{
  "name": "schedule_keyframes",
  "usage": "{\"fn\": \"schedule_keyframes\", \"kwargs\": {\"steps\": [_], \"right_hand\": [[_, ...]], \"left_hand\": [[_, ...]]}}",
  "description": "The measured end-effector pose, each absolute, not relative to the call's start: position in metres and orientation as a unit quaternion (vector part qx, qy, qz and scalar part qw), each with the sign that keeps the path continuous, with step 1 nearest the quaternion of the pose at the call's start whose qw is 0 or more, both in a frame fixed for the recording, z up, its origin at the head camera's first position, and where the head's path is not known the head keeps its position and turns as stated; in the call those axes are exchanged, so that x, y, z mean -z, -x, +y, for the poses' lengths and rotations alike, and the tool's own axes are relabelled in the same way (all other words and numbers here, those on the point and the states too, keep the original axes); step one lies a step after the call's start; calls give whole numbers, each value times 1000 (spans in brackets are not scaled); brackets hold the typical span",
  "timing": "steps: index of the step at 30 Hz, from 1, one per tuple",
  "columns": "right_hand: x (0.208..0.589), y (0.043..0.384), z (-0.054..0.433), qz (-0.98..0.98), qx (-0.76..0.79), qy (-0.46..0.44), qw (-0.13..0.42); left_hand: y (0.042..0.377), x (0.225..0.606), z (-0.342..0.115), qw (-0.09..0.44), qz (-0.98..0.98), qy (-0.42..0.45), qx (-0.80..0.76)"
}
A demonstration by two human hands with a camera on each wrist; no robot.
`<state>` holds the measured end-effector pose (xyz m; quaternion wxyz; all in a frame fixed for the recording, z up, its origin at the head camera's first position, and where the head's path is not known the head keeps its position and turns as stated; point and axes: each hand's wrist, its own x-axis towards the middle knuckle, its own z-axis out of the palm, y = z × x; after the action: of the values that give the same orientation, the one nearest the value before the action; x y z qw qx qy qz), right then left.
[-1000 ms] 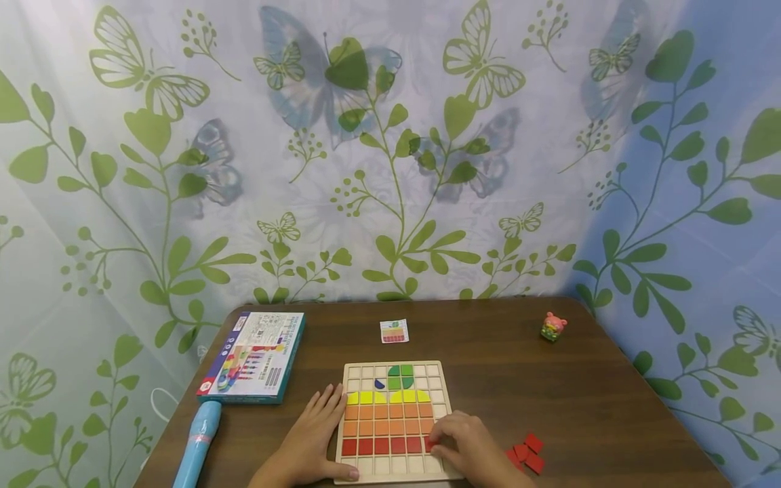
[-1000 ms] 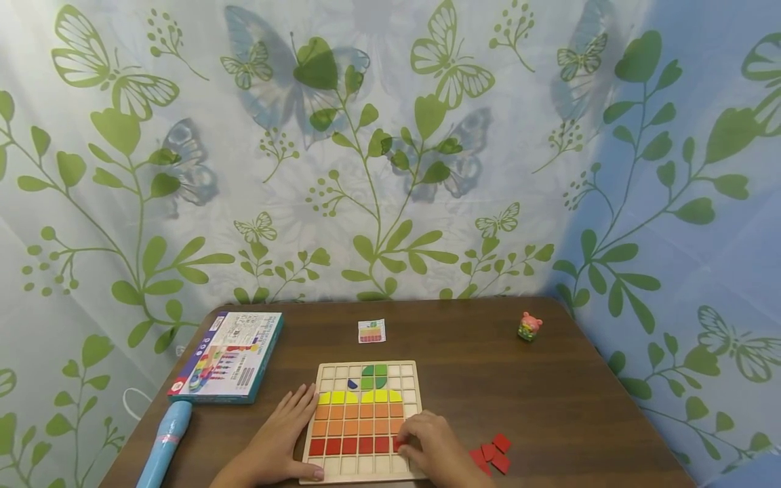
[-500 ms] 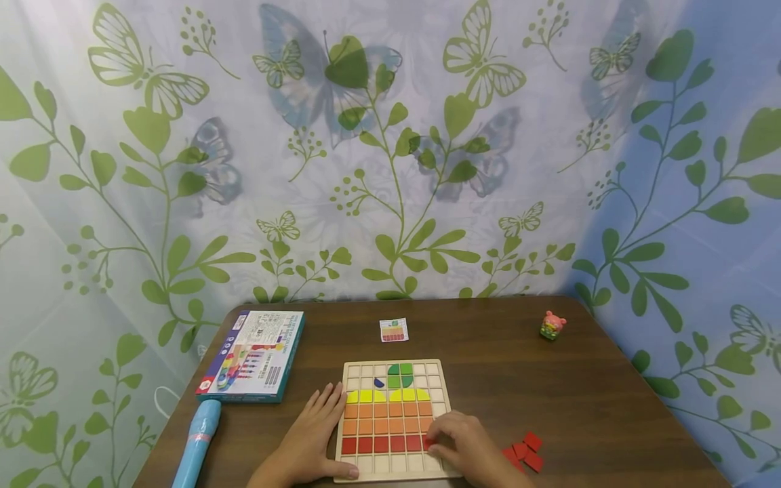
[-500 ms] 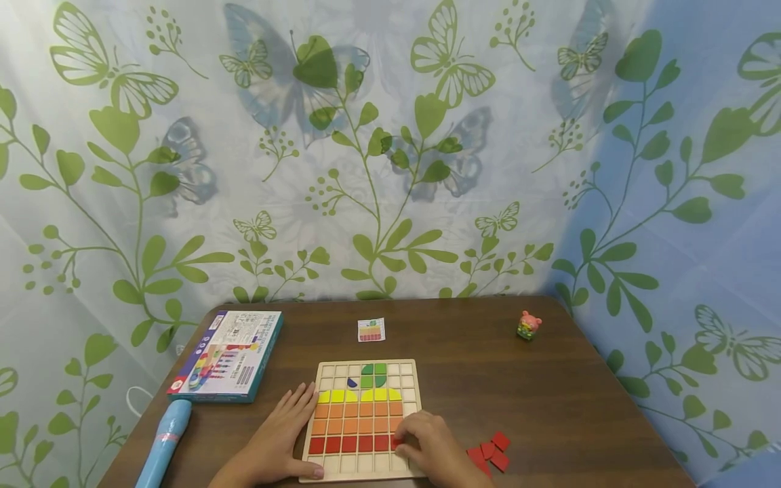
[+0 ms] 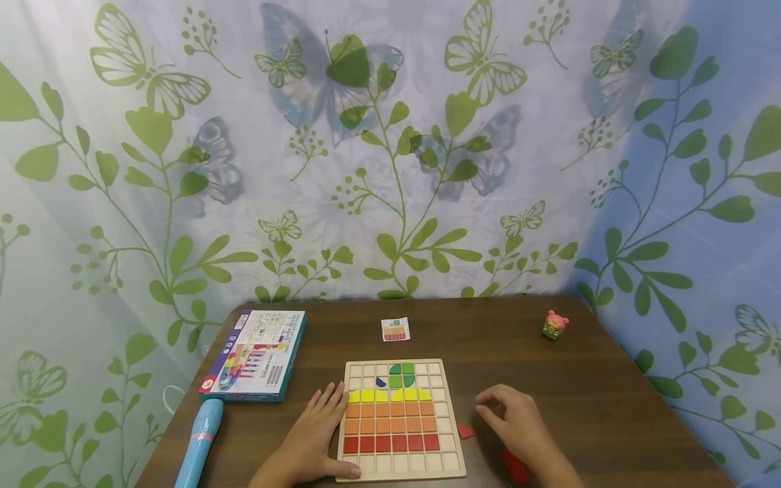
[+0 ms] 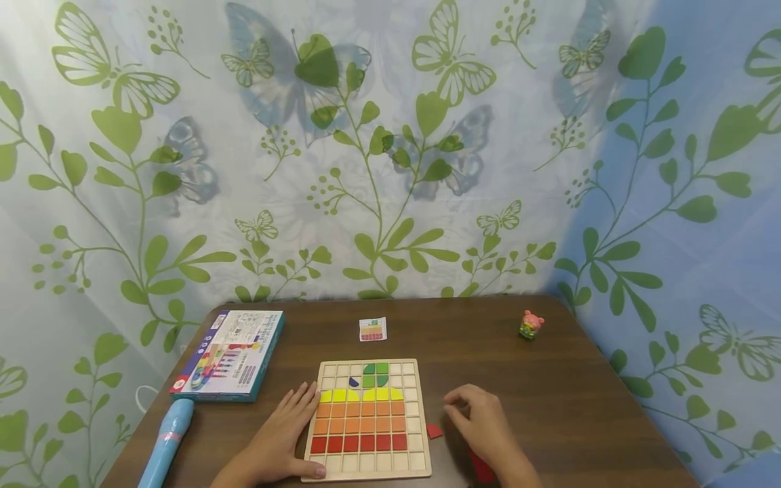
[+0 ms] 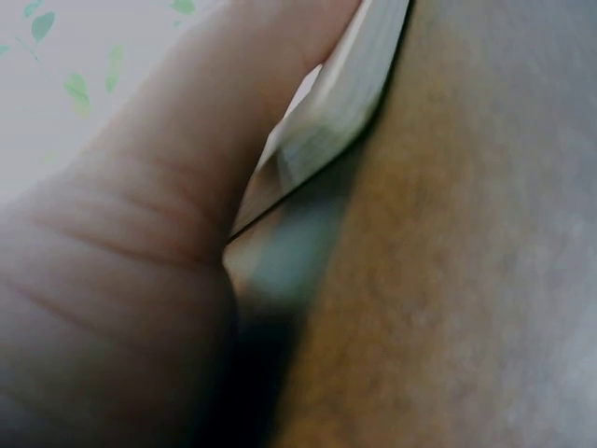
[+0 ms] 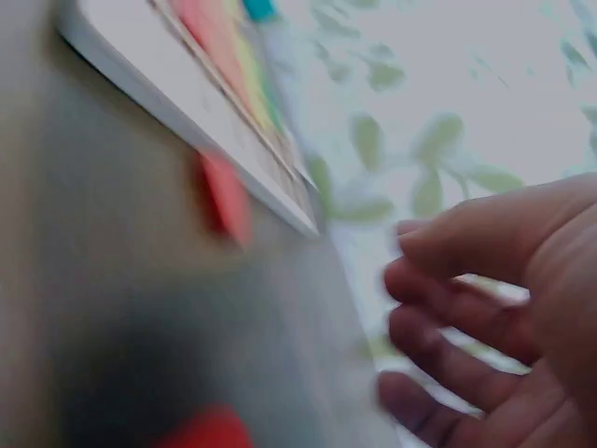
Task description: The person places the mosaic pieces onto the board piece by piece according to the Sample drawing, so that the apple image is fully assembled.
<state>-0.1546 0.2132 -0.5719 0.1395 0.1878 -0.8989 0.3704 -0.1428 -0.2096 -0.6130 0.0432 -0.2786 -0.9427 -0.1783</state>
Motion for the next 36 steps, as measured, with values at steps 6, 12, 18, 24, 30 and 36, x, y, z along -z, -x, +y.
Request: {"fn": "schedule_keyframes", "kwargs": {"steps": [6,12,18,24,30,36], "right_hand": [[569,161,238,-917,-349,-180,67],[579,161,219,-895,-349,-274,40],[585,154,199,-897,-356,-258,43],[583,147,189,-910,-364,-196,28],[580,144,184,-919,-363,-156,2],[579,145,187,-915,-377,-138,-22]], "left_hand": [[143,612,-210,43,-942,276,186],[143,611,-209,36,-944,274,182],[143,611,-209,48,-942,281,178],[142,609,-208,49,-942,283,174],[142,608,-208,35,-944,281,171],[141,610,-208,39,-943,280,178]]}}
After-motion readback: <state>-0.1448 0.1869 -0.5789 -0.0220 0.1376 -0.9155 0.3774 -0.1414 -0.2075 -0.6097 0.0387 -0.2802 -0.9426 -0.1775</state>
